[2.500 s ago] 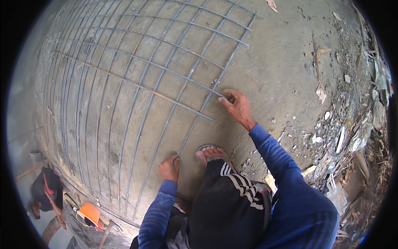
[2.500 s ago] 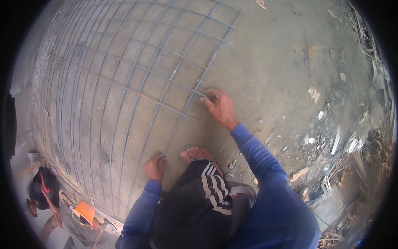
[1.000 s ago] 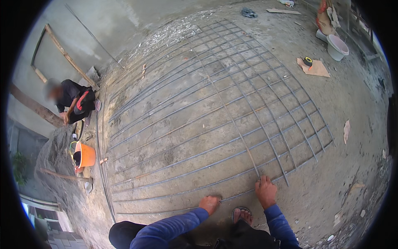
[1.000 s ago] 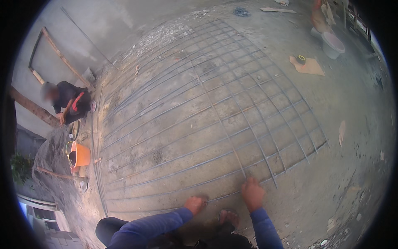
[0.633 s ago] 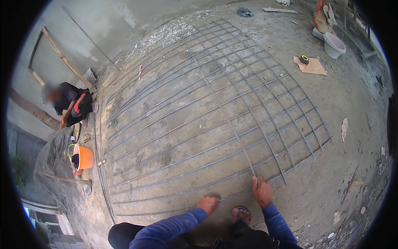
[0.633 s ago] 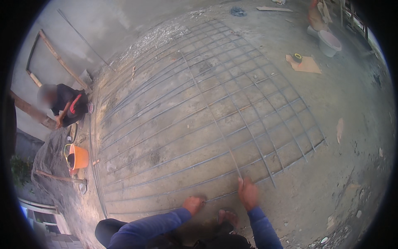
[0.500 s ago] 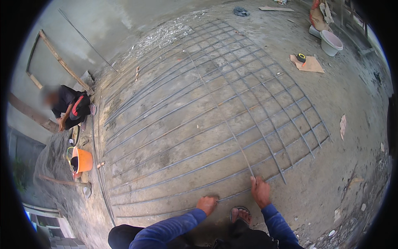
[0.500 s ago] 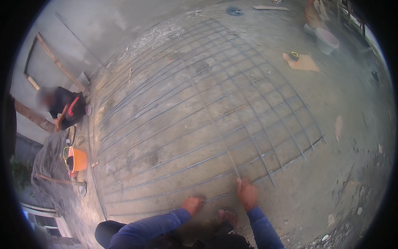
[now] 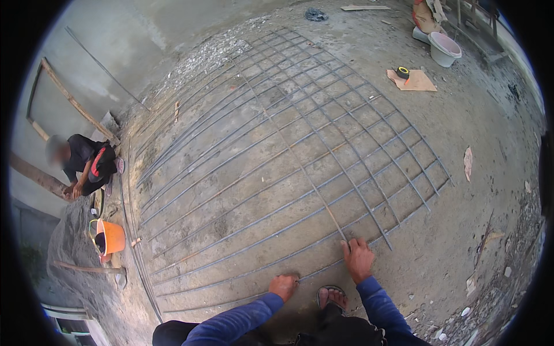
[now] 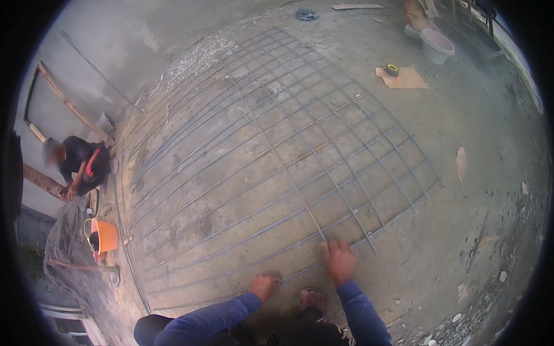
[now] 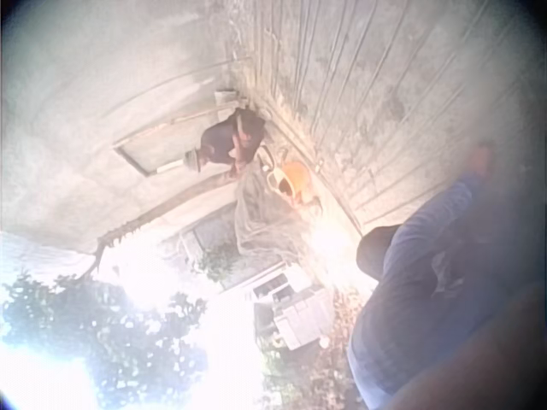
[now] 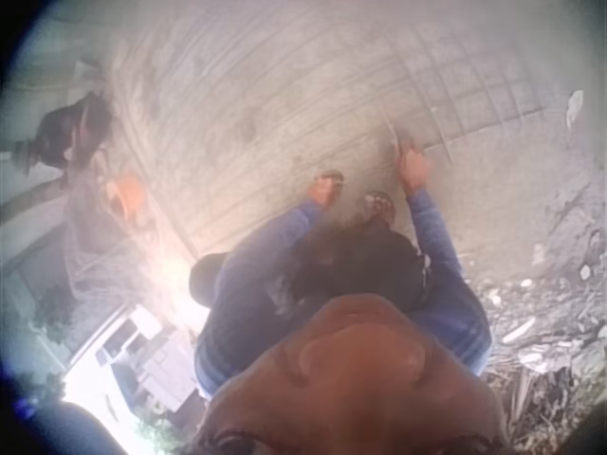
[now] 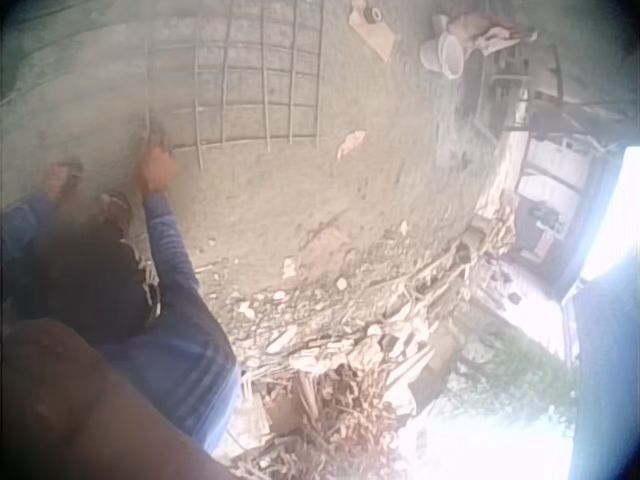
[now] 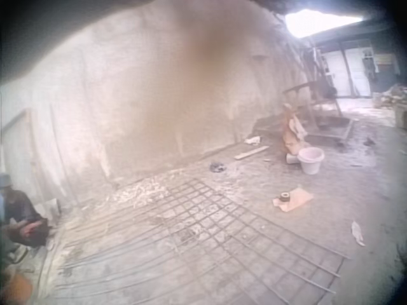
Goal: The person lays metal rebar rods onto a concrete floor in a grid pattern. They position the rods parallel to each other and then add perpendicular rods to form a mesh structure.
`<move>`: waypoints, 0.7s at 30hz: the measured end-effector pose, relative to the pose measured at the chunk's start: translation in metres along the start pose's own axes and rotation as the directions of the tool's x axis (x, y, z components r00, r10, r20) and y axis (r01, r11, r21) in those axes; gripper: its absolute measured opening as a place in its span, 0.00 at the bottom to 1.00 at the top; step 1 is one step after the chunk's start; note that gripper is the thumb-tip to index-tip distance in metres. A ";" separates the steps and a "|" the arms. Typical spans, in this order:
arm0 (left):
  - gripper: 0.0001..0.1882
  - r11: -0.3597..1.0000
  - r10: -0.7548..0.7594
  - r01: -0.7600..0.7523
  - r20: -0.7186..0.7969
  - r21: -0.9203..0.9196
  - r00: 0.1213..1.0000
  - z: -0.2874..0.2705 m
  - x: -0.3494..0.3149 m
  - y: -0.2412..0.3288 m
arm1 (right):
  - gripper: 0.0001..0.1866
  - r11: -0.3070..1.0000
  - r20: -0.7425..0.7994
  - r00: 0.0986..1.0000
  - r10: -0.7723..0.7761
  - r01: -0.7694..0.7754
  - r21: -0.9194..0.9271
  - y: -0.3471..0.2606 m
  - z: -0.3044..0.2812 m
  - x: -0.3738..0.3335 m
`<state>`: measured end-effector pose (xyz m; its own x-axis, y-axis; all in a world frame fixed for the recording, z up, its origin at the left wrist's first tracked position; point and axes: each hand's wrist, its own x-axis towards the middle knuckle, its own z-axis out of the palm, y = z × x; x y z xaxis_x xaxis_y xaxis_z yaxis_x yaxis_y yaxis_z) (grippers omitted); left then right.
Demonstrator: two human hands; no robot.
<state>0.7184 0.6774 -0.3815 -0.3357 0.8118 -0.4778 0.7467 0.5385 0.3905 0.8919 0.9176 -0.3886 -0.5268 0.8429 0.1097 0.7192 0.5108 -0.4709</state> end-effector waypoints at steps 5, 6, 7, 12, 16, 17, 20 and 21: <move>0.12 1.000 -0.014 0.014 0.013 -0.014 1.000 -0.004 0.000 0.002 | 0.16 0.996 0.044 0.996 0.082 -0.084 0.041 0.000 0.001 -0.001; 0.12 1.000 -0.012 0.012 0.019 -0.005 1.000 -0.005 0.001 0.003 | 0.16 0.995 0.043 0.996 0.077 -0.079 0.053 0.001 0.000 -0.001; 0.12 1.000 -0.008 0.008 0.025 0.003 1.000 -0.006 0.002 0.004 | 0.16 0.995 0.040 0.997 0.072 -0.074 0.065 0.002 -0.001 -0.001; 0.08 1.000 0.005 -0.004 -0.015 0.015 1.000 0.000 0.002 0.001 | 0.17 0.990 -0.045 0.996 0.078 -0.072 0.124 0.000 -0.015 0.007; 0.08 0.999 0.046 -0.045 -0.054 0.007 0.997 0.005 -0.001 -0.006 | 0.16 0.978 -0.147 0.978 0.147 -0.122 0.170 0.014 -0.049 0.055; 0.08 0.999 0.041 -0.041 -0.047 0.001 0.998 0.003 -0.001 -0.006 | 0.18 0.971 -0.131 0.975 0.182 -0.156 0.183 0.025 -0.057 0.075; 0.09 0.999 0.037 -0.037 -0.037 0.001 0.999 -0.005 0.001 0.001 | 0.19 0.965 -0.178 0.948 0.263 -0.256 0.065 0.066 -0.075 0.136; 0.09 0.999 0.044 -0.044 -0.031 0.008 0.999 -0.005 0.003 0.004 | 0.16 0.974 -0.269 0.937 0.224 -0.212 0.073 0.088 -0.075 0.154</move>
<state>0.7173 0.6832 -0.3781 -0.3200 0.8416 -0.4351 0.7652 0.5004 0.4052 0.9081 1.1046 -0.3477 -0.2106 0.9496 0.2323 0.7794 0.3065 -0.5465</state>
